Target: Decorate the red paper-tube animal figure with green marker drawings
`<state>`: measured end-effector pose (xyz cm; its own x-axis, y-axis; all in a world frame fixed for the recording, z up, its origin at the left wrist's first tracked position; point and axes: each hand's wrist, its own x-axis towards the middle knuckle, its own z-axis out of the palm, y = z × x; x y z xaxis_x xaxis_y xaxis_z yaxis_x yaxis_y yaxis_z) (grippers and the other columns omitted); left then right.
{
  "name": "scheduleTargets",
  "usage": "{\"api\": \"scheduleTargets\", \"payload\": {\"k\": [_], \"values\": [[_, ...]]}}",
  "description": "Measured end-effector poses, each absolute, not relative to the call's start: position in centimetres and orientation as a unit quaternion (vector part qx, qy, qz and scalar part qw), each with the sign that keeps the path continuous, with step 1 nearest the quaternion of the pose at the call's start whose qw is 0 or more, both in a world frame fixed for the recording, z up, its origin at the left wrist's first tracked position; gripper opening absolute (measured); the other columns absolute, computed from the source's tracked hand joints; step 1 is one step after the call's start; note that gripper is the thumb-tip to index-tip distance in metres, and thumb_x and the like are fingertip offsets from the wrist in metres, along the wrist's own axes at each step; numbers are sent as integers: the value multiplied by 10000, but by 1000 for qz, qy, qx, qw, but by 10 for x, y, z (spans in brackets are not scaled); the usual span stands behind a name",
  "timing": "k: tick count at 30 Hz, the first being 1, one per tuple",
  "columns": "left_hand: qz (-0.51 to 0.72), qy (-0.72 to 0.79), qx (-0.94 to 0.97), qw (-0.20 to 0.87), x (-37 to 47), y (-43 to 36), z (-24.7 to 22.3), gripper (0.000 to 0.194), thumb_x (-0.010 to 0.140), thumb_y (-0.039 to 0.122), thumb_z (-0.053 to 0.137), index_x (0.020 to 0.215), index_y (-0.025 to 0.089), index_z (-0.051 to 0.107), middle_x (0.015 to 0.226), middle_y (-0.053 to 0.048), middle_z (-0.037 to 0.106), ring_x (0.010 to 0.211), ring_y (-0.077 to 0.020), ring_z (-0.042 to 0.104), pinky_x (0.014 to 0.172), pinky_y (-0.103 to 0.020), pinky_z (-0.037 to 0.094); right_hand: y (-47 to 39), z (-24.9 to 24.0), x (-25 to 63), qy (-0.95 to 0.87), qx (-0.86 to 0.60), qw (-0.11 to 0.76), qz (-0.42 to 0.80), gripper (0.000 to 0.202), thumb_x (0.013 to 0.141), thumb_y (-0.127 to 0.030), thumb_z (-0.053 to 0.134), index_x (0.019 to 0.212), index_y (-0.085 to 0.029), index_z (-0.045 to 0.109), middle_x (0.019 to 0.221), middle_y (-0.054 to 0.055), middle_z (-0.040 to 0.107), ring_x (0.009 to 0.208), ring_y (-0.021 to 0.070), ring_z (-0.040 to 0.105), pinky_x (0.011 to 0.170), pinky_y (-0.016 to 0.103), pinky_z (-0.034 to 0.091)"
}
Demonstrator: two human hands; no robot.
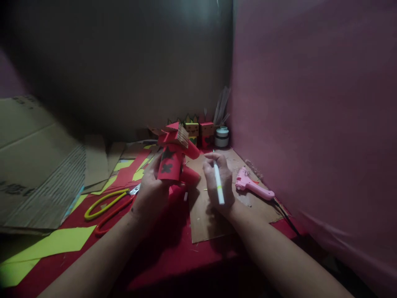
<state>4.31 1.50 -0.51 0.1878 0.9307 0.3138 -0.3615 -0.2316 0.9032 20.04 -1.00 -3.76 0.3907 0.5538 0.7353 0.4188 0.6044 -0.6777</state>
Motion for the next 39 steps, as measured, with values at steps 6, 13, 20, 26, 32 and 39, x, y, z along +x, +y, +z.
{"api": "scheduleTargets", "payload": {"k": [6,13,20,26,32,39], "values": [[584,248,513,578,44,15,-5,441,660,105,786,1071,181,646,858,-28,715,703,-175,680,611,-279,575,-11,-43,196,-670,-392,631,13,412,769,-196,689,1154,-269,562,1000,30,660,913,242,665,858,438,559],[586,227,517,581,45,12,-4,392,699,73,737,1070,174,657,842,-37,709,668,-156,657,632,-282,542,2,-55,191,-686,-407,604,11,424,786,-175,722,1163,-294,568,1053,49,644,958,264,656,860,463,582],[558,245,508,609,45,12,-11,572,678,54,757,1216,203,632,1062,-73,719,867,-201,697,737,-298,553,-2,-49,190,-670,-411,617,48,394,785,-196,748,1137,-284,593,1005,32,676,880,228,678,803,407,605],[552,287,518,587,38,7,-5,884,660,90,844,1444,282,483,1233,-52,704,1065,-222,685,850,-289,562,-19,-38,189,-584,-420,686,109,178,925,-245,649,1102,-264,645,875,6,684,810,193,673,773,366,571],[578,299,500,572,16,7,5,964,655,153,905,1487,317,448,1323,-84,680,1214,-303,668,908,-354,606,-52,-13,178,-526,-406,719,204,243,1002,-367,589,958,-311,822,742,2,687,751,181,672,756,344,560],[580,306,518,548,8,14,12,895,695,153,865,1485,286,466,1401,-98,646,1267,-306,643,986,-365,592,-55,18,142,-514,-329,750,255,161,925,-177,695,1000,-317,719,793,-10,721,628,145,635,547,251,534]]}}
